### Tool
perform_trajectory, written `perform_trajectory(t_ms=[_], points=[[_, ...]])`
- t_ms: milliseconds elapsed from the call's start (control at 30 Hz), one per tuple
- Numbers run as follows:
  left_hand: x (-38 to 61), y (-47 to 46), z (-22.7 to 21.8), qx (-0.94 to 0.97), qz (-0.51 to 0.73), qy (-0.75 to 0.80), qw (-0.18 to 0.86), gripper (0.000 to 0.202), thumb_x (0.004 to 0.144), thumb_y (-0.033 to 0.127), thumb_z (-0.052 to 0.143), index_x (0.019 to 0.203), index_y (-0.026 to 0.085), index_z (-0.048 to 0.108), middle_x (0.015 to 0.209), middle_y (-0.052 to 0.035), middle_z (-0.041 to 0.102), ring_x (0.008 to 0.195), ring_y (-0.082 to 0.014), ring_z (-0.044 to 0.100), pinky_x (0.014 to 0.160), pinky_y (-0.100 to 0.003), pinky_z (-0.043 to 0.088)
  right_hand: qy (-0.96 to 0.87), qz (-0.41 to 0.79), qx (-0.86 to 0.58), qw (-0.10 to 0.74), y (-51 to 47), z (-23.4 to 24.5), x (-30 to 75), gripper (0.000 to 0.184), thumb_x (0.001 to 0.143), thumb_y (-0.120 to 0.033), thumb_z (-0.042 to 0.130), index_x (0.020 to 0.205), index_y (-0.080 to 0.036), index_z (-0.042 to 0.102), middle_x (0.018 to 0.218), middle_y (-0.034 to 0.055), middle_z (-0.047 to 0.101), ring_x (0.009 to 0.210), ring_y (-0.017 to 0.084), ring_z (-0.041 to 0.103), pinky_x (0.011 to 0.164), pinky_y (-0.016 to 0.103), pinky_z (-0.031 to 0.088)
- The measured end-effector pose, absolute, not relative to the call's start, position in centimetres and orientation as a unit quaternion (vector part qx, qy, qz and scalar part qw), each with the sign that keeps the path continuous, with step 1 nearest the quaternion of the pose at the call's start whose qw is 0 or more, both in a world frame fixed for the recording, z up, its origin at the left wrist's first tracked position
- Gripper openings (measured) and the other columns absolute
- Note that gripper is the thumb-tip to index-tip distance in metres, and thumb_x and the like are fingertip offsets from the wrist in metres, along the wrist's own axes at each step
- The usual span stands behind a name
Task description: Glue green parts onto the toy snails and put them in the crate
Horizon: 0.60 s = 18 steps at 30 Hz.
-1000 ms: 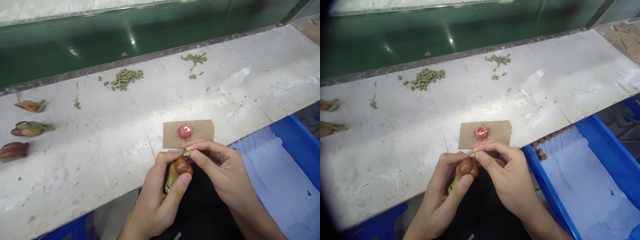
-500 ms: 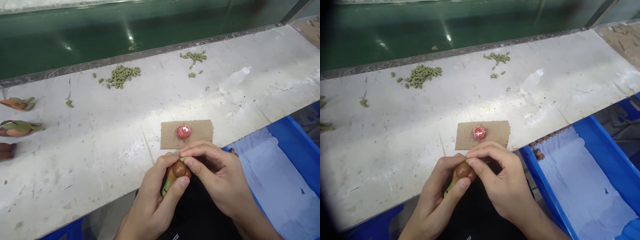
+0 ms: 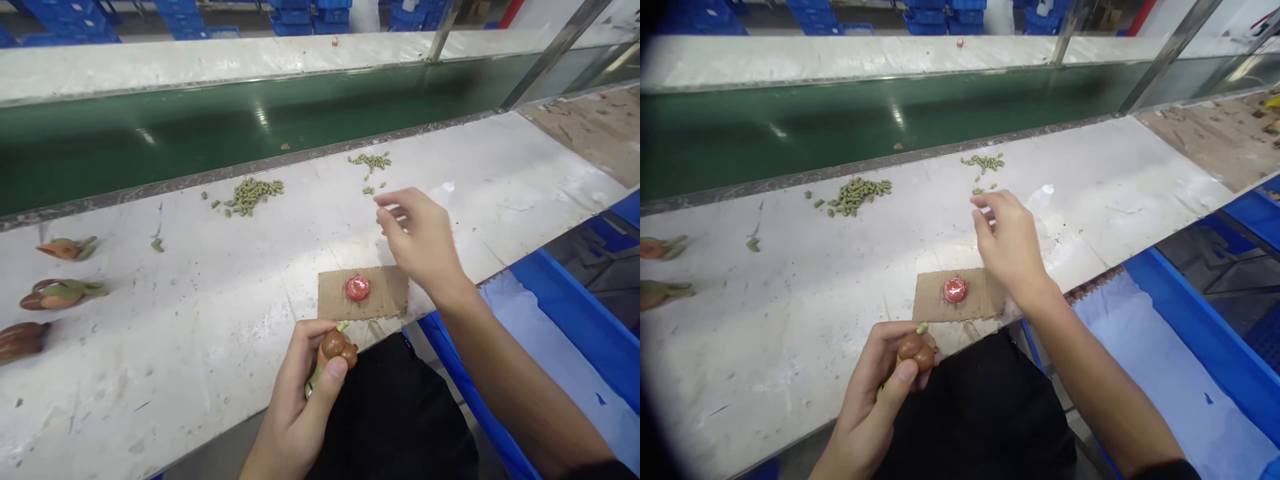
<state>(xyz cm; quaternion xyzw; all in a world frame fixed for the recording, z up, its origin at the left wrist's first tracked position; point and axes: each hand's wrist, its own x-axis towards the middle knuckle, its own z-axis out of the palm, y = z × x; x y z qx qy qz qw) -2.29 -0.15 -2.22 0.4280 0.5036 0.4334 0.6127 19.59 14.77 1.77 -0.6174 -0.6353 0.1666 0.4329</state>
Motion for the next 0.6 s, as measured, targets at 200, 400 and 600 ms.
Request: perform_trajectory(t_ms=[200, 400, 600], points=[[-1.9, -0.5, -2.7, 0.468, 0.422, 0.530, 0.568, 0.046, 0.111, 0.073, 0.071, 0.128, 0.031, 0.071, 0.102, -0.0015, 0.073, 0.087, -0.0216, 0.062, 0.087, -0.036, 0.055, -0.652, 0.116, -0.673, 0.330, 24.6, -1.5, 20.4, 0.040, 0.097, 0.000, 0.055, 0.121, -0.010, 0.085, 0.140, 0.0264, 0.078, 0.129, 0.041, 0.077, 0.121, 0.060, 0.058], [-2.0, -0.6, -3.0, 0.476, 0.428, 0.522, 0.564, 0.045, 0.112, 0.072, 0.071, 0.129, 0.031, 0.070, 0.102, -0.0012, 0.074, 0.088, -0.0212, 0.063, 0.092, -0.038, 0.056, -0.662, 0.099, -0.680, 0.300, 25.0, -2.8, 20.6, 0.037, 0.095, -0.001, 0.054, 0.109, -0.015, 0.085, 0.121, 0.0216, 0.081, 0.113, 0.041, 0.077, 0.111, 0.060, 0.060], [-1.8, -0.6, -2.8, 0.493, 0.425, 0.507, 0.565, 0.042, 0.114, 0.070, 0.068, 0.129, 0.031, 0.069, 0.102, -0.0010, 0.076, 0.093, -0.0220, 0.068, 0.089, -0.036, 0.056, -0.669, 0.086, -0.676, 0.298, 22.5, -2.7, 21.3, 0.040, 0.097, -0.004, 0.059, 0.127, -0.012, 0.083, 0.136, 0.0233, 0.077, 0.112, 0.038, 0.076, 0.112, 0.056, 0.059]])
